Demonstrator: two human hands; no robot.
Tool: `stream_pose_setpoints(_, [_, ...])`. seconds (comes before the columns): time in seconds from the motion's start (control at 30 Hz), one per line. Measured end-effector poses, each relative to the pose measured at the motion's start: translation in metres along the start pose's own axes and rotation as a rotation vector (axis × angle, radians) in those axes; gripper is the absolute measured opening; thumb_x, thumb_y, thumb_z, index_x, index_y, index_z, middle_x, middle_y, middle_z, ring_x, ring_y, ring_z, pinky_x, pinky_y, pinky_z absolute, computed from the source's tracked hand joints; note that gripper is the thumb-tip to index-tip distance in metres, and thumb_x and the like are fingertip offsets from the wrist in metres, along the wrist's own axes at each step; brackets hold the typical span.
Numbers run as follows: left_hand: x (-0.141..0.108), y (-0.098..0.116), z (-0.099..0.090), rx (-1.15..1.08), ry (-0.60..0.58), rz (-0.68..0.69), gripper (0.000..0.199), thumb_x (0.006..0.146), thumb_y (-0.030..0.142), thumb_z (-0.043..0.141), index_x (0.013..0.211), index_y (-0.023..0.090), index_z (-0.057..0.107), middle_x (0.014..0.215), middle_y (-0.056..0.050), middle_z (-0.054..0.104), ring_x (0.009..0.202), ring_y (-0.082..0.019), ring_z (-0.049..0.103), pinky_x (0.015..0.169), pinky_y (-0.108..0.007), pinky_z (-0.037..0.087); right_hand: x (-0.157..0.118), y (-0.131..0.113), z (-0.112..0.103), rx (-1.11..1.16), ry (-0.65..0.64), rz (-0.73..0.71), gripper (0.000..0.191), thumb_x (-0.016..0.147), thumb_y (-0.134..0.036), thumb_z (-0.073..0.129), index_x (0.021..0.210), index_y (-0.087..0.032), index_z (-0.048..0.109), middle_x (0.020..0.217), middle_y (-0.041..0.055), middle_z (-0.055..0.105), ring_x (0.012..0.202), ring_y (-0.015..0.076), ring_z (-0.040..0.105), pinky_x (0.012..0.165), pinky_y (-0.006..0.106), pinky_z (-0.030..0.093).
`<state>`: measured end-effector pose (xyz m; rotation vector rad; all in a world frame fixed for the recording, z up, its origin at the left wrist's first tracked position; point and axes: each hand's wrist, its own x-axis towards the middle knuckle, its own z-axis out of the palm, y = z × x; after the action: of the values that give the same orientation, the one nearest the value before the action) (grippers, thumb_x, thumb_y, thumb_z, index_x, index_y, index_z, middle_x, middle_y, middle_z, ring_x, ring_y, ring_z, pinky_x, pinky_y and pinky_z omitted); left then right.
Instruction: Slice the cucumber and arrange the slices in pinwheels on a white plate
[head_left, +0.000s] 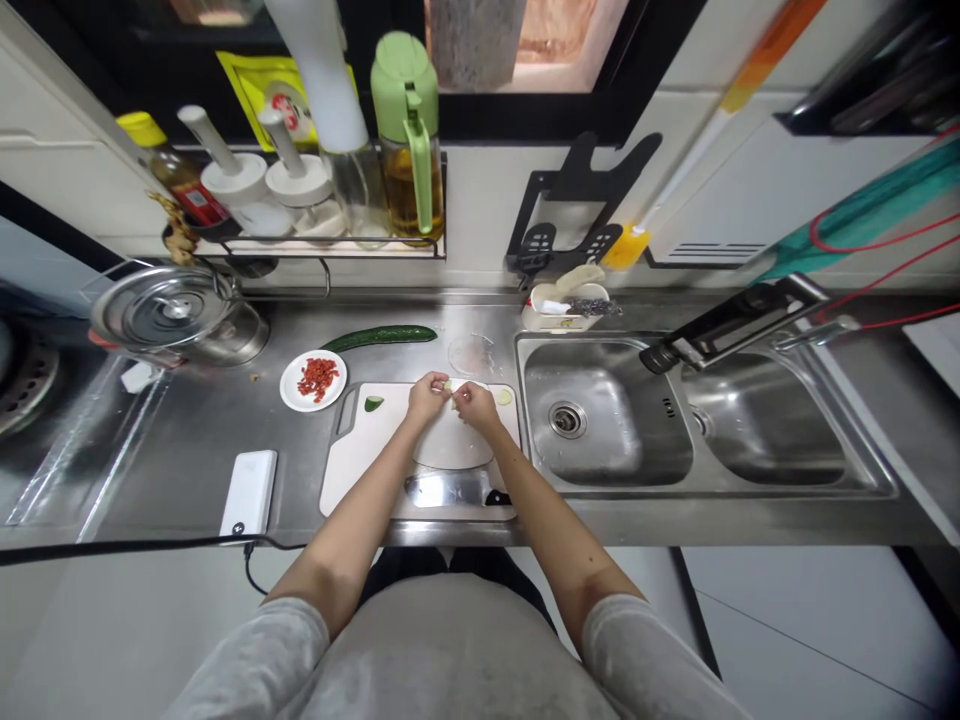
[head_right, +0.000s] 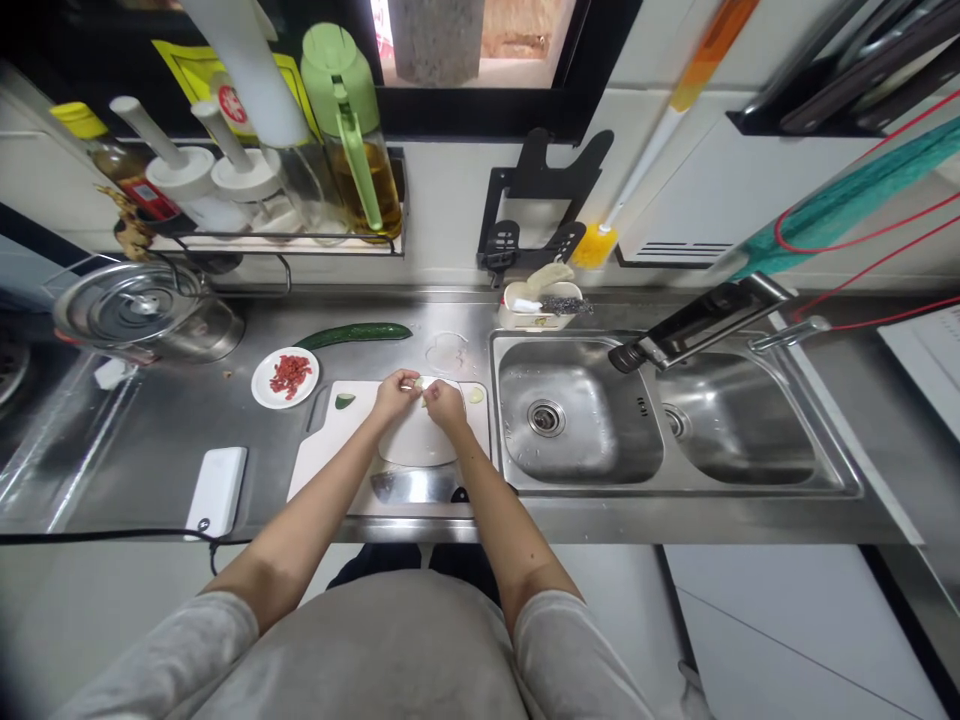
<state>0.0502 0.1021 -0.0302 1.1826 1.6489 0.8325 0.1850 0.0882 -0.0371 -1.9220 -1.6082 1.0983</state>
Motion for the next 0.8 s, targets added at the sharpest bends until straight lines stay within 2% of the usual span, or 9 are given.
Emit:
stream_pose_setpoints(0.2, [-0.002, 0.007, 0.0, 0.201, 0.003, 0.068, 0.029, 0.067, 0.011, 0.066, 0.094, 0.021, 0.067, 0.076, 0.001, 0.061, 0.065, -0.013, 0.054, 0.072, -0.026, 0.042, 0.002, -0.009, -0.003, -0.082, 0.011, -0.013, 0.006, 0.085, -0.025, 0.055, 0.087, -0.02, 0.059, 0.069, -0.0001, 0.066, 0.063, 0.0131, 0.061, 0.061, 0.022, 0.043])
stream_pose_setpoints(0.37, [-0.002, 0.009, -0.004, 0.372, 0.007, 0.155, 0.033, 0.069, 0.01, 0.065, 0.101, 0.019, 0.067, 0.087, -0.005, 0.061, 0.075, -0.017, 0.056, 0.077, -0.028, 0.043, -0.003, -0.021, -0.008, -0.231, 0.014, -0.036, 0.011, 0.087, -0.026, 0.055, 0.091, -0.018, 0.059, 0.082, 0.0073, 0.068, 0.078, 0.0189, 0.062, 0.064, 0.025, 0.04])
stream_pose_setpoints(0.53, [-0.004, 0.009, -0.006, 0.392, -0.015, 0.183, 0.027, 0.071, 0.01, 0.063, 0.097, 0.019, 0.066, 0.086, -0.005, 0.06, 0.077, -0.017, 0.055, 0.076, -0.028, 0.042, -0.01, -0.026, -0.009, -0.321, 0.004, -0.035, 0.015, 0.088, -0.024, 0.052, 0.1, -0.016, 0.057, 0.088, 0.0103, 0.067, 0.081, 0.0217, 0.061, 0.065, 0.026, 0.037])
stream_pose_setpoints(0.8, [-0.007, 0.01, -0.007, 0.43, -0.02, 0.218, 0.022, 0.073, 0.011, 0.061, 0.094, 0.02, 0.064, 0.087, -0.003, 0.061, 0.076, -0.016, 0.053, 0.075, -0.027, 0.041, -0.013, -0.023, -0.006, -0.293, 0.019, -0.023, 0.011, 0.089, -0.024, 0.049, 0.092, -0.018, 0.058, 0.082, 0.0084, 0.066, 0.076, 0.0207, 0.059, 0.061, 0.026, 0.034])
